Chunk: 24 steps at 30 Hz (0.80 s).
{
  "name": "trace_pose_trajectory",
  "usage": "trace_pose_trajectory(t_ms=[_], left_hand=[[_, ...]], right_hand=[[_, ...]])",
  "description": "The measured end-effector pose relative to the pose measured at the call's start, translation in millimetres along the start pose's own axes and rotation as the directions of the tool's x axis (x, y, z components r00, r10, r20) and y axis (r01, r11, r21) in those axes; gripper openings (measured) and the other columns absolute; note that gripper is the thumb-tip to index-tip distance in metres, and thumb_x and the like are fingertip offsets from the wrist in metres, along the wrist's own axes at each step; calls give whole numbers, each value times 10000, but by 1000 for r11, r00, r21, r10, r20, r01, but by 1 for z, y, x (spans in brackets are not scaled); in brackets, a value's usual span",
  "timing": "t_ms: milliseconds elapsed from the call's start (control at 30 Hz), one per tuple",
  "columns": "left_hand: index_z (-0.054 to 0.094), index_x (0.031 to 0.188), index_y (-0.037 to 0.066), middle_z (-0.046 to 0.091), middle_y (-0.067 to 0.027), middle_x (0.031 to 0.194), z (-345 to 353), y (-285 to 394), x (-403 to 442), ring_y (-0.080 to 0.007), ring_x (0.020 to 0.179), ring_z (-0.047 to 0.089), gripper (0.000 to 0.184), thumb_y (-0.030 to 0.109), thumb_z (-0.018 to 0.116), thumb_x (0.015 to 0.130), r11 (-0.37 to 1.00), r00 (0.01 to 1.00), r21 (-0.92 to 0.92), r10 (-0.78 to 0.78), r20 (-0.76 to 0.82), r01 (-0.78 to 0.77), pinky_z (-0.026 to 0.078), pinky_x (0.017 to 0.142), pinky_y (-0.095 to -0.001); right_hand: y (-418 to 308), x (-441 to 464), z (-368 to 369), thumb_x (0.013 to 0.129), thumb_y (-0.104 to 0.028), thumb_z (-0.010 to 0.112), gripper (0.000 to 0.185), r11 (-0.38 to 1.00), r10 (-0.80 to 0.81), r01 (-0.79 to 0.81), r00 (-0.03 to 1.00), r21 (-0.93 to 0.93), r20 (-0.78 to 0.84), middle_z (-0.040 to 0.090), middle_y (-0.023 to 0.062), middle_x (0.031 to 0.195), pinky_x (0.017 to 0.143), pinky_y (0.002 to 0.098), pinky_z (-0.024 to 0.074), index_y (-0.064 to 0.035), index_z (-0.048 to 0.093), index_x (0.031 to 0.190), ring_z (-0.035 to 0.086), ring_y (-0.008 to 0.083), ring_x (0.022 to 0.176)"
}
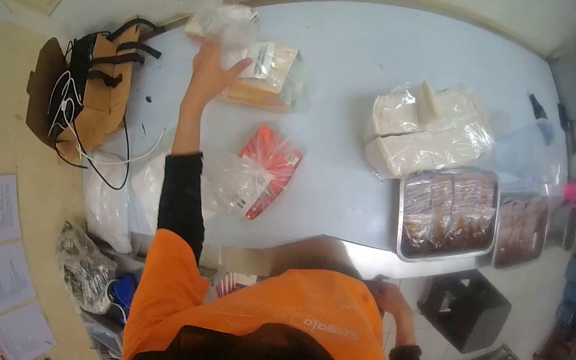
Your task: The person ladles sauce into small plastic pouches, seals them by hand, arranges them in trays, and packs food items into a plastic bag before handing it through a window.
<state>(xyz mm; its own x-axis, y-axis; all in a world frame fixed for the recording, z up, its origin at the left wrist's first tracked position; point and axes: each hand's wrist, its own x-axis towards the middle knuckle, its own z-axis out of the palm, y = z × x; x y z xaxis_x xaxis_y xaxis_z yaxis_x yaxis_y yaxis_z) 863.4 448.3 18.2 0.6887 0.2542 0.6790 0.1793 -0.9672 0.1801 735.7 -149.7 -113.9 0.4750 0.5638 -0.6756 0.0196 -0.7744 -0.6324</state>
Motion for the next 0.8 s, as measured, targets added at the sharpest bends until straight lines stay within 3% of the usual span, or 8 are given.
trace_pose_trajectory(t_ms=[67, 200, 300, 367, 400, 500, 567, 800], left_hand=[[564, 1187, 27, 614, -178, 1092, 7, -11, 28, -327, 1031, 562, 542, 395, 653, 798, 950, 766, -208, -48, 641, 233, 426, 896, -375], [591, 1144, 32, 583, -190, 1169, 37, -25, 28, -343, 1108, 526, 475, 397, 607, 840, 872, 740, -385, 39, 672, 303, 405, 936, -370], [602, 1149, 61, 597, -193, 1147, 37, -16, 26, -338, 1092, 543, 459, 417, 562, 863, 939, 735, -259, 8, 678, 228, 414, 922, -372], [643, 974, -3, 625, -213, 1009, 47, -20, 19, -367, 929, 582, 415, 388, 580, 851, 963, 880, -256, 193, 433, -85, 459, 780, -428], [643, 974, -3, 625, -213, 1009, 47, -20, 20, -367, 929, 582, 415, 388, 580, 851, 962, 872, -254, 209, 443, -102, 459, 780, -428], [638, 845, -31, 624, -247, 835, 43, -15, 14, -388, 772, 602, 435, 398, 567, 855, 999, 784, -32, 6, 621, 18, 471, 649, -447], [622, 722, -34, 590, -247, 657, 28, -4, 6, -396, 615, 593, 465, 410, 570, 850, 1000, 816, 12, 0, 578, -9, 456, 541, -456], [629, 688, -28, 574, -226, 577, 14, 5, -19, -403, 557, 580, 476, 419, 577, 844, 977, 856, 6, -191, 480, 214, 446, 523, -462]], right_hand=[[-62, -4, -23, 858, -220, 531, 293, 985, -20, 44, 989, -165, 145, 657, 160, 991, 798, 379, 489, -90, 610, 1108, 628, 316, 929], [-77, 5, -31, 847, -251, 547, 295, 964, 101, -70, 989, -258, 110, 648, 158, 1014, 815, 397, 484, -107, 617, 1095, 616, 338, 943], [-74, 15, -26, 850, -223, 539, 284, 992, -81, 74, 995, -103, -58, 658, 136, 988, 796, 379, 494, -106, 618, 1097, 629, 309, 919], [-82, 20, -27, 846, -210, 545, 270, 995, -84, 79, 993, -64, -80, 659, 133, 985, 788, 373, 498, -103, 622, 1081, 632, 303, 911], [-84, 22, -28, 841, -197, 551, 255, 995, -85, 80, 992, -57, -94, 660, 131, 983, 780, 367, 501, -101, 627, 1065, 635, 297, 904], [-77, 28, -22, 834, -174, 569, 196, 998, -55, 56, 988, 1, -146, 661, 129, 946, 759, 353, 503, -84, 631, 997, 641, 281, 868], [-69, 33, -16, 845, -141, 569, 136, 986, -166, 165, 949, -27, -269, 664, 103, 816, 699, 333, 511, -79, 640, 942, 655, 261, 769], [-70, 43, -20, 851, -123, 574, 122, 991, -83, 112, 942, 69, -326, 659, 51, 669, 569, 257, 506, -46, 661, 816, 654, 149, 602]])
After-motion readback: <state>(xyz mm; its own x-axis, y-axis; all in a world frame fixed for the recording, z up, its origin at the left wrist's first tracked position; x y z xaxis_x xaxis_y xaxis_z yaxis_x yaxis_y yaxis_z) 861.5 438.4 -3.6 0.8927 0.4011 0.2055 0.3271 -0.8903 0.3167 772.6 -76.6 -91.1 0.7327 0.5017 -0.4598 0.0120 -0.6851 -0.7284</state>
